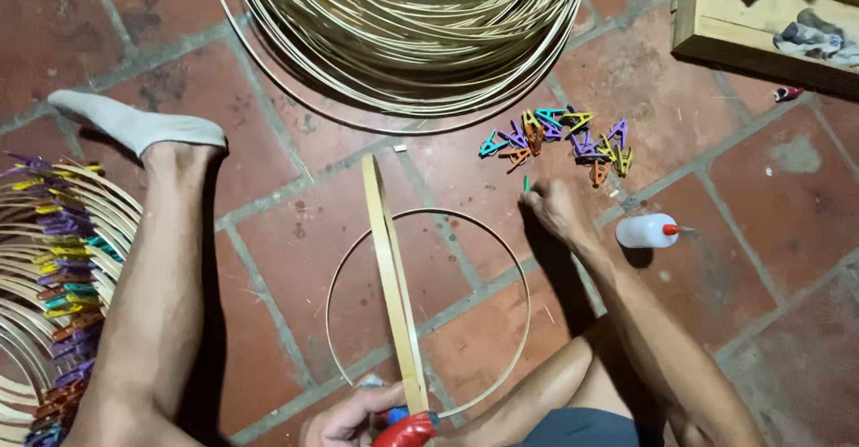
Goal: The person sits on the floor and assembles bamboo hoops by applying glue to the ends of thin strips and securing them with colorful clothespins. The person repeatedly picks up strips, applies glue, and clamps them to a circular frame.
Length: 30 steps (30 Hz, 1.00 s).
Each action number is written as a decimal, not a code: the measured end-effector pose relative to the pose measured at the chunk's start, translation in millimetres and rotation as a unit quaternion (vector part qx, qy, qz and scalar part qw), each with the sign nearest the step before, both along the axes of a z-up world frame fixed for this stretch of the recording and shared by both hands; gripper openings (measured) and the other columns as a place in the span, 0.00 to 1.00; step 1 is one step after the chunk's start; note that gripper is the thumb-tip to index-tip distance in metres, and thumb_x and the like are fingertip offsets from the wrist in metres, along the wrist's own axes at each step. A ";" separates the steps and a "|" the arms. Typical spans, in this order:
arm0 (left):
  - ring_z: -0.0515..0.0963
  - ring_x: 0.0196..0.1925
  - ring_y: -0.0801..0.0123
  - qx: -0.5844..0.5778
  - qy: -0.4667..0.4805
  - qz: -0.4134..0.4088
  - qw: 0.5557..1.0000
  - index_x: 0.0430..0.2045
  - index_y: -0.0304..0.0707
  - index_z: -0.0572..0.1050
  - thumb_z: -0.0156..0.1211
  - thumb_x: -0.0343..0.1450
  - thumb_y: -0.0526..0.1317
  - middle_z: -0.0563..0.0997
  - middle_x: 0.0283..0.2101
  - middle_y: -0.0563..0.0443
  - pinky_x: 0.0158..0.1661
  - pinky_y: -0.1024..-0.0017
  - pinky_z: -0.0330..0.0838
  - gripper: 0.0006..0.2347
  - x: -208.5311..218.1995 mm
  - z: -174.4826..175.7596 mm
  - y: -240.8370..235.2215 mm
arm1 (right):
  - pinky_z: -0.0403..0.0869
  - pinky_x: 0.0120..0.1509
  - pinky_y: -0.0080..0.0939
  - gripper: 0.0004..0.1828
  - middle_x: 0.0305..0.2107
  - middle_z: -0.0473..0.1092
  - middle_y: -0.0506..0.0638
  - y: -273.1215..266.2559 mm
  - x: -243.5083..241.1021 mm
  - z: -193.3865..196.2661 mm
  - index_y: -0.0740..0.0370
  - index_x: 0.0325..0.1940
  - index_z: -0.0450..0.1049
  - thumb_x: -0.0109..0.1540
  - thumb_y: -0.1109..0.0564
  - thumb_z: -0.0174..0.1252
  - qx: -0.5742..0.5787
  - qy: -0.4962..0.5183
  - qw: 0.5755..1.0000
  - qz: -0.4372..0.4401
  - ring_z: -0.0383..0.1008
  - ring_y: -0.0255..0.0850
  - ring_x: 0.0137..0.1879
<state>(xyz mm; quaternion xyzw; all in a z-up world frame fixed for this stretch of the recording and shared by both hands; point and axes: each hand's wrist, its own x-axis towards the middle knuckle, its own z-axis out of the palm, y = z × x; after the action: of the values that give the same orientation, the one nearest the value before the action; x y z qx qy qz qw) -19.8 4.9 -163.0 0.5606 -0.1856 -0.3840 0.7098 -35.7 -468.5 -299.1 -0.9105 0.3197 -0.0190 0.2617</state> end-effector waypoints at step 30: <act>0.78 0.32 0.78 0.109 0.011 -0.024 0.994 0.36 0.34 0.87 0.76 0.61 0.32 0.81 0.29 0.55 0.33 0.76 0.70 0.11 -6.5 91.8 -20.5 | 0.72 0.39 0.45 0.17 0.29 0.78 0.53 181.9 -64.5 249.3 0.70 0.50 0.80 0.61 0.55 0.66 0.288 -0.177 0.820 0.461 0.76 0.43 0.35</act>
<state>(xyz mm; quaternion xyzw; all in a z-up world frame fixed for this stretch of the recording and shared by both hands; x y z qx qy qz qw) -26.3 -15.6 -71.2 0.6255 -0.1480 -0.4247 0.6376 -100.1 -286.6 -49.8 -0.8156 -0.1983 0.0365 0.5424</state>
